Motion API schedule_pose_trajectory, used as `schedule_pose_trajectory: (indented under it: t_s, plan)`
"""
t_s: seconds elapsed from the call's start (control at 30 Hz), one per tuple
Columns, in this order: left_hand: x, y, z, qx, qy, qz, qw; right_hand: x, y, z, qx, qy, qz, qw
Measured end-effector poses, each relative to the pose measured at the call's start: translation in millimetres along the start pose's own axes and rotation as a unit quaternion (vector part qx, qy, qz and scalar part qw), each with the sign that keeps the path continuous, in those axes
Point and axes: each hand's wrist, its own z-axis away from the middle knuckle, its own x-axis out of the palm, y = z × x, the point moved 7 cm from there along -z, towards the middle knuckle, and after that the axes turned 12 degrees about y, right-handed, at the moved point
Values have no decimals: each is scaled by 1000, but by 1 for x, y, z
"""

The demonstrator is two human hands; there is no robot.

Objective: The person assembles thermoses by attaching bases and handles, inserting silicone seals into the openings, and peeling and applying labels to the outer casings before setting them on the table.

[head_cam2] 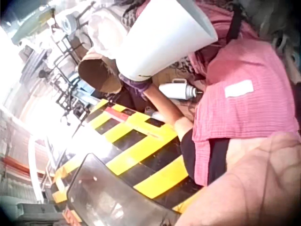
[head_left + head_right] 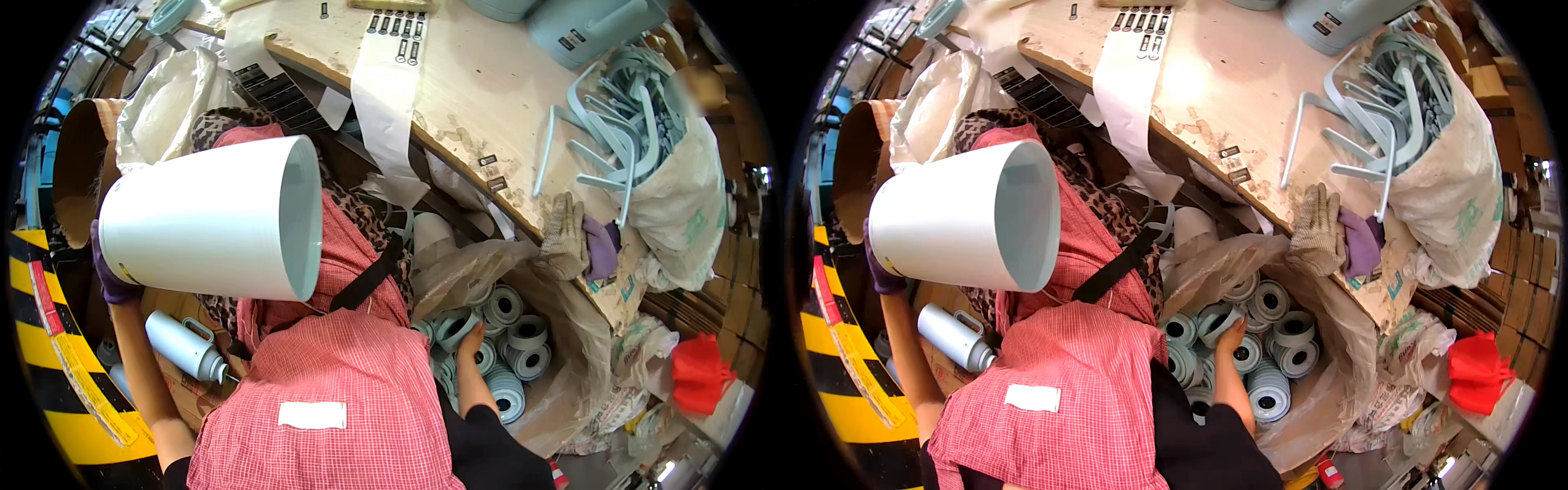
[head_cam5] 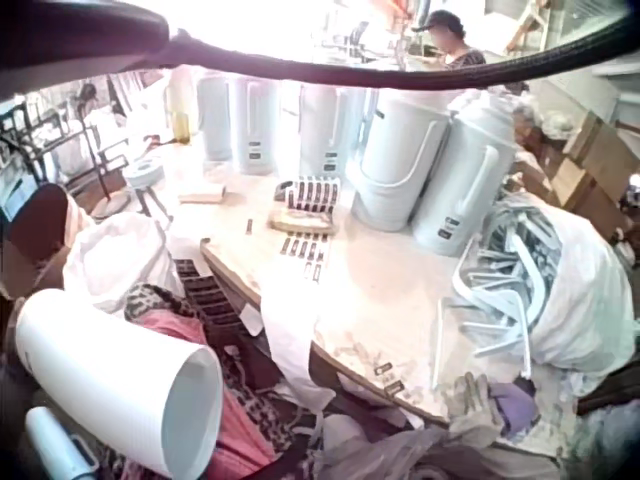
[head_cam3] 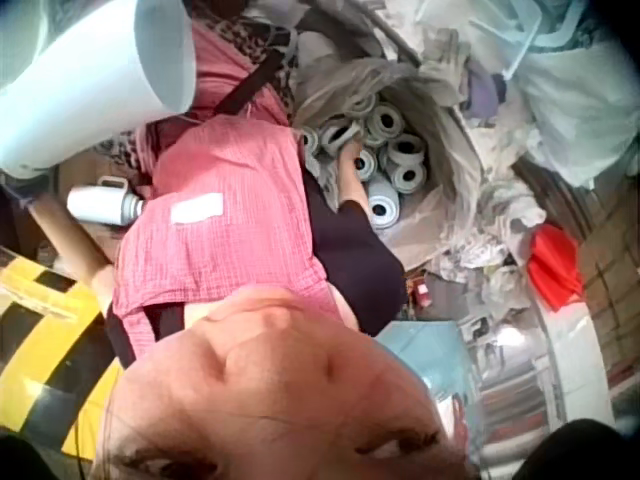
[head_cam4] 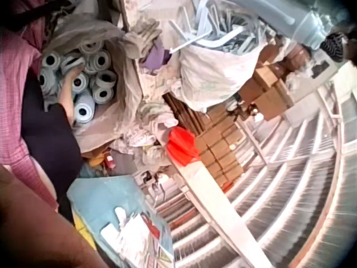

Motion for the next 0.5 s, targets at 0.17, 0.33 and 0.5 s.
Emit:
schedule_pose_trajectory:
  t_s: [0.17, 0.33, 0.5]
  plan:
    - [49, 9, 31, 194, 8, -243, 950, -64, -219, 41, 116, -365, -105, 918]
    - [89, 74, 30, 47, -7, 33, 998, -93, -492, 157, -474, -303, -181, 807]
    - [147, 52, 85, -361, 77, 616, 696, -73, -558, 265, -789, -125, -240, 551]
